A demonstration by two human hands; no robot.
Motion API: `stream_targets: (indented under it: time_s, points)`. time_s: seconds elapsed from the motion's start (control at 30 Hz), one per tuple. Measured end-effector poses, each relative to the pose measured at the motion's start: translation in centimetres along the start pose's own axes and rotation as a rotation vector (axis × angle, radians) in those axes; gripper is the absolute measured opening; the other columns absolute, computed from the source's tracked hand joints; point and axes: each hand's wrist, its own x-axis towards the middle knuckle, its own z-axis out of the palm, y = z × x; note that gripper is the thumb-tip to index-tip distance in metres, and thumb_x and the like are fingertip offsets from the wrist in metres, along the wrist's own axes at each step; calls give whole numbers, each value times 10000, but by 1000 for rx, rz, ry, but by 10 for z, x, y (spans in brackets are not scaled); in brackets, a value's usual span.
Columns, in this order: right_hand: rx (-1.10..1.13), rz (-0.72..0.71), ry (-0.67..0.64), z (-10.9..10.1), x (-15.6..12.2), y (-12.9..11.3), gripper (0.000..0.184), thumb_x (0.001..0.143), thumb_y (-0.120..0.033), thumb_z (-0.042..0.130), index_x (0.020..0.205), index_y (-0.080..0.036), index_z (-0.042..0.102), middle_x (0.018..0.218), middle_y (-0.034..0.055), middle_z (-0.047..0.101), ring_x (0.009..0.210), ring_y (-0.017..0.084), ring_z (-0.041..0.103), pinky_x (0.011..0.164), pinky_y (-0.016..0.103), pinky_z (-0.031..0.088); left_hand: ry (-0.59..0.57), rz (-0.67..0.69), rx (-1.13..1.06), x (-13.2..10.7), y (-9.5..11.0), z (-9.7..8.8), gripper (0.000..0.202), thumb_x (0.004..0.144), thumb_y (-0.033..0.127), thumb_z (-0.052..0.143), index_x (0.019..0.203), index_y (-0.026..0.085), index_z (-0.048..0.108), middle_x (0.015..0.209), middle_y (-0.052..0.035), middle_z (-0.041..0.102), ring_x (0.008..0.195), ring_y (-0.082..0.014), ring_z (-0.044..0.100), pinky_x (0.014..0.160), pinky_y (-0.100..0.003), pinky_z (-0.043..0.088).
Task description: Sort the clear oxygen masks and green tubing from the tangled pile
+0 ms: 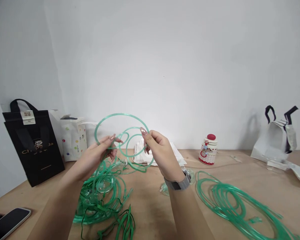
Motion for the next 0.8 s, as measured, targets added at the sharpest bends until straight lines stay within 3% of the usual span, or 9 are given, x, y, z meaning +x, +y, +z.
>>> stream_targets:
  time_s: [0.1, 0.2, 0.27, 0.33, 0.4, 0.5, 0.6, 0.73, 0.8]
  points:
    - [-123, -94, 151, -2, 3, 5, 396, 815, -448, 537, 537, -187, 429, 546, -49, 392, 535, 94, 374, 522, 237, 315, -59, -14, 393, 0, -4, -3, 348, 824, 498, 442, 814, 192, 606, 638, 12, 596, 643, -159, 569, 624, -258, 416]
    - [-290, -163, 300, -10, 6, 7, 369, 802, -406, 566, 528, -185, 455, 569, -41, 431, 587, 106, 413, 575, 245, 339, 93, -35, 805, 4, -12, -13, 389, 829, 505, 384, 743, 206, 618, 701, -34, 655, 683, -235, 591, 629, -322, 399]
    - [-322, -109, 244, -17, 6, 7, 307, 783, -399, 588, 577, -185, 513, 626, -27, 503, 626, 117, 470, 613, 258, 378, 170, -46, 878, 8, -17, -20, 410, 833, 494, 361, 749, 206, 640, 771, -74, 671, 727, -280, 590, 654, -363, 389]
    - [-343, 16, 48, -24, 6, 5, 214, 772, -406, 600, 729, -196, 603, 758, 4, 601, 711, 150, 544, 672, 294, 422, 210, -38, 880, 12, -20, -28, 424, 831, 494, 360, 767, 200, 659, 868, -107, 669, 840, -316, 580, 711, -391, 388]
    - [-421, 99, -112, -27, 6, 4, 240, 754, -401, 626, 920, -229, 640, 971, 39, 642, 891, 203, 576, 788, 349, 435, 228, -39, 856, 14, -20, -34, 434, 822, 509, 377, 765, 189, 666, 889, -117, 670, 896, -321, 576, 737, -392, 404]
    - [-447, 114, -149, -23, 6, 7, 341, 765, -412, 615, 1068, -255, 623, 1208, 65, 576, 1124, 244, 502, 947, 402, 379, 202, -70, 735, 13, -19, -35, 433, 813, 512, 401, 785, 164, 656, 829, -104, 687, 744, -266, 634, 601, -333, 468]
    - [-223, 128, -217, -8, 6, 14, 466, 794, -442, 571, 1208, -233, 530, 1297, 93, 515, 1187, 232, 469, 1004, 412, 351, 169, -62, 632, 10, -15, -27, 336, 808, 419, 452, 856, 161, 660, 830, -80, 699, 642, -210, 653, 487, -272, 485]
    - [-166, 122, -318, 14, 0, 26, 765, 666, -410, 719, 1331, -261, 371, 1406, 98, 382, 1264, 248, 379, 997, 419, 372, 83, 19, 516, 5, -8, -9, 239, 752, 202, 520, 943, 178, 661, 866, -47, 708, 747, -186, 665, 634, -260, 526]
    - [-206, 76, -347, 22, -2, 28, 762, 633, -347, 756, 1302, -276, 399, 1309, 89, 495, 1182, 233, 472, 934, 395, 429, 10, 130, 409, 3, -6, -2, 310, 732, 134, 523, 1017, 190, 633, 976, -54, 683, 868, -184, 645, 755, -276, 512]
